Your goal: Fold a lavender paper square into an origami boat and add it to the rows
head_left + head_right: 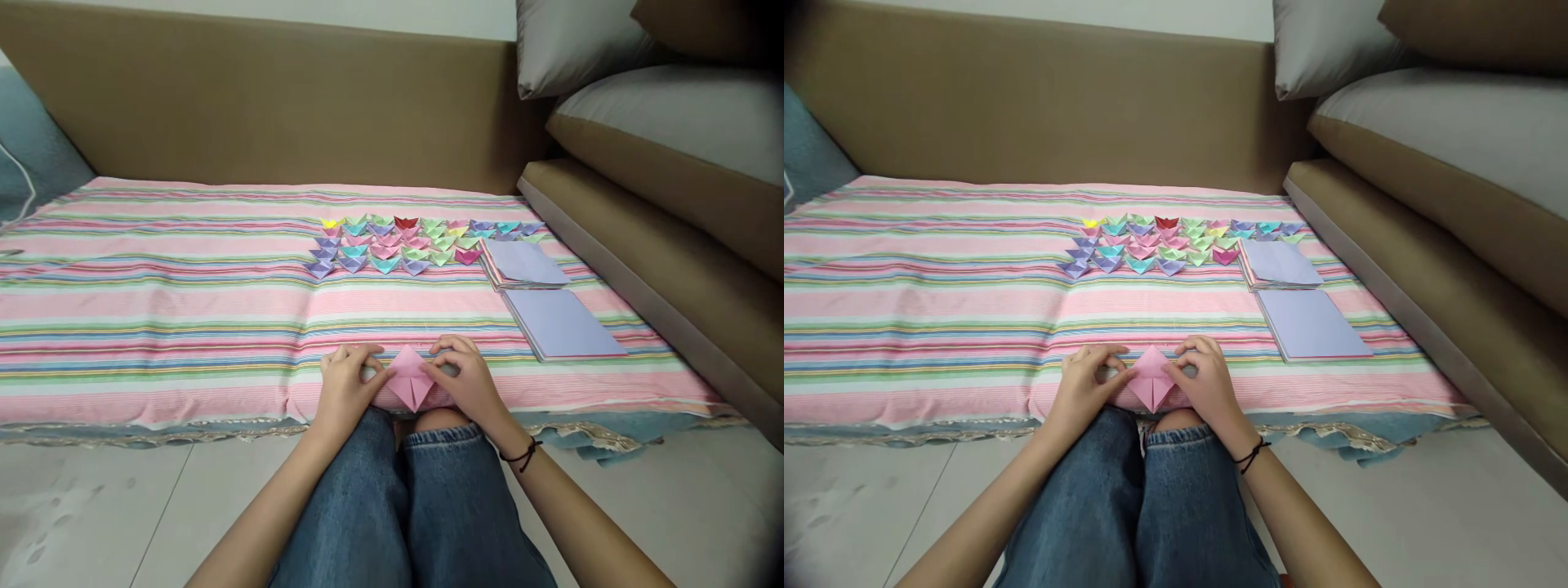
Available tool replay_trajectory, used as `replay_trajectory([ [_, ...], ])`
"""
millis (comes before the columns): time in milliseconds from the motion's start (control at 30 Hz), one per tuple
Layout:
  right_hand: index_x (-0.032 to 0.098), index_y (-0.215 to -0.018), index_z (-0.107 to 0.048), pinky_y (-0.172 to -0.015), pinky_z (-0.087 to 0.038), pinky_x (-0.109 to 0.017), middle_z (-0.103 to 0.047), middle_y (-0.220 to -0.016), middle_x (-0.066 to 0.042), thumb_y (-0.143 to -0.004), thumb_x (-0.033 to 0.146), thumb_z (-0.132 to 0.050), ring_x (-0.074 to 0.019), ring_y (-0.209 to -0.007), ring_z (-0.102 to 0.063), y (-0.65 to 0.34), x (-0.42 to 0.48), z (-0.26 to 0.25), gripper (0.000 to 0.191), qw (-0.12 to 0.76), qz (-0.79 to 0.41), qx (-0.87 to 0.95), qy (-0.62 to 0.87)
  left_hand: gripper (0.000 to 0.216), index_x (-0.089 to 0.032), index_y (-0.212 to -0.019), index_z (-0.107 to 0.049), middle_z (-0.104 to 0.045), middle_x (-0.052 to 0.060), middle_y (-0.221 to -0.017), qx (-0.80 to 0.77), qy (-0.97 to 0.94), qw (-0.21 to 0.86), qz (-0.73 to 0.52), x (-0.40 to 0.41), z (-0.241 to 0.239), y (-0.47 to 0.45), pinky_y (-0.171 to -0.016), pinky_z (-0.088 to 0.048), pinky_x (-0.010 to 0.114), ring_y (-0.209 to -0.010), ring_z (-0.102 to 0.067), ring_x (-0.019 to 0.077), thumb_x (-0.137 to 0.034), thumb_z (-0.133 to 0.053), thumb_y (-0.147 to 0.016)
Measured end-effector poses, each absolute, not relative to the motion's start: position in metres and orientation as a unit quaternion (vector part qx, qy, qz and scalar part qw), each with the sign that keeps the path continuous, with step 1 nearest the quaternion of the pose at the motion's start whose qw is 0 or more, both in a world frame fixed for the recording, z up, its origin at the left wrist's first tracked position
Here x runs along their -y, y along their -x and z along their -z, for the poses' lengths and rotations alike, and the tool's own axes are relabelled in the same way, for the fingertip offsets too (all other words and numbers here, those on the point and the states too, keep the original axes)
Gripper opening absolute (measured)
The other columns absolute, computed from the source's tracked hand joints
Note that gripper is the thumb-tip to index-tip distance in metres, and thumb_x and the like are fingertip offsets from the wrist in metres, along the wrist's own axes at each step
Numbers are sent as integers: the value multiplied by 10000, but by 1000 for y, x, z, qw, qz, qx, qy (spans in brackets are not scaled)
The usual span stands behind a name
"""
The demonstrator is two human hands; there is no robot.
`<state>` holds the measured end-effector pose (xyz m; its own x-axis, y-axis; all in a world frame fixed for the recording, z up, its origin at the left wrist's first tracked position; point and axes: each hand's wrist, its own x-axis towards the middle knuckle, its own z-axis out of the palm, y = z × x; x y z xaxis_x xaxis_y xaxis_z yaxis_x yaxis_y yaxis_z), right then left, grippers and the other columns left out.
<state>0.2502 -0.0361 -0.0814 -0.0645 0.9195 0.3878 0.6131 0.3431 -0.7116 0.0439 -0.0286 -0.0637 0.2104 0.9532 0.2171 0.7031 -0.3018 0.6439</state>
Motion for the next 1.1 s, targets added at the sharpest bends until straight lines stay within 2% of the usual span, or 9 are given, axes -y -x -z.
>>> replay_trajectory([
  [300, 207, -560, -589, -837, -409, -410, -600, -824, -47, -722, 227, -699, -226, -884, -534, -244, 34, 83, 197, 407, -154, 695, 573, 216, -235, -964, -604, -710, -26, -724, -589, -733, 197, -277, 26, 62, -52, -799, -342, 354, -893, -583, 230, -283, -662, -761],
  [733, 221, -523, -576, -805, -415, -422, -597, -789, -51, -731, 254, -688, -238, -862, -532, -244, 31, 85, 238, 399, -145, 693, 583, 148, -214, -899, -564, -694, -6, -716, -583, -768, 128, -231, 29, 57, -58, -746, -292, 373, -875, -544, 251, -291, -620, -786],
  [933, 213, -520, -559, -818, -407, -409, -597, -790, -53, -729, 242, -695, -235, -872, -529, -242, 31, 82, 251, 392, -149, 689, 591, 152, -205, -934, -581, -672, 7, -728, -573, -783, 103, -219, 30, 57, -57, -751, -301, 384, -856, -521, 246, -292, -601, -811],
  [1000, 208, -517, -538, -821, -403, -401, -596, -792, -54, -726, 236, -696, -233, -873, -526, -241, 31, 82, 264, 389, -150, 688, 594, 164, -211, -977, -596, -660, 24, -785, -554, -798, 95, -219, 30, 59, -56, -757, -313, 384, -874, -506, 244, -273, -584, -825],
  [1100, 211, -531, -484, -811, -399, -391, -588, -765, -45, -722, 227, -693, -230, -855, -527, -242, 31, 82, 283, 392, -147, 692, 588, 228, -256, -1063, -626, -602, 65, -1027, -501, -827, 87, -238, 27, 63, -56, -799, -341, 381, -984, -470, 243, -220, -537, -856],
])
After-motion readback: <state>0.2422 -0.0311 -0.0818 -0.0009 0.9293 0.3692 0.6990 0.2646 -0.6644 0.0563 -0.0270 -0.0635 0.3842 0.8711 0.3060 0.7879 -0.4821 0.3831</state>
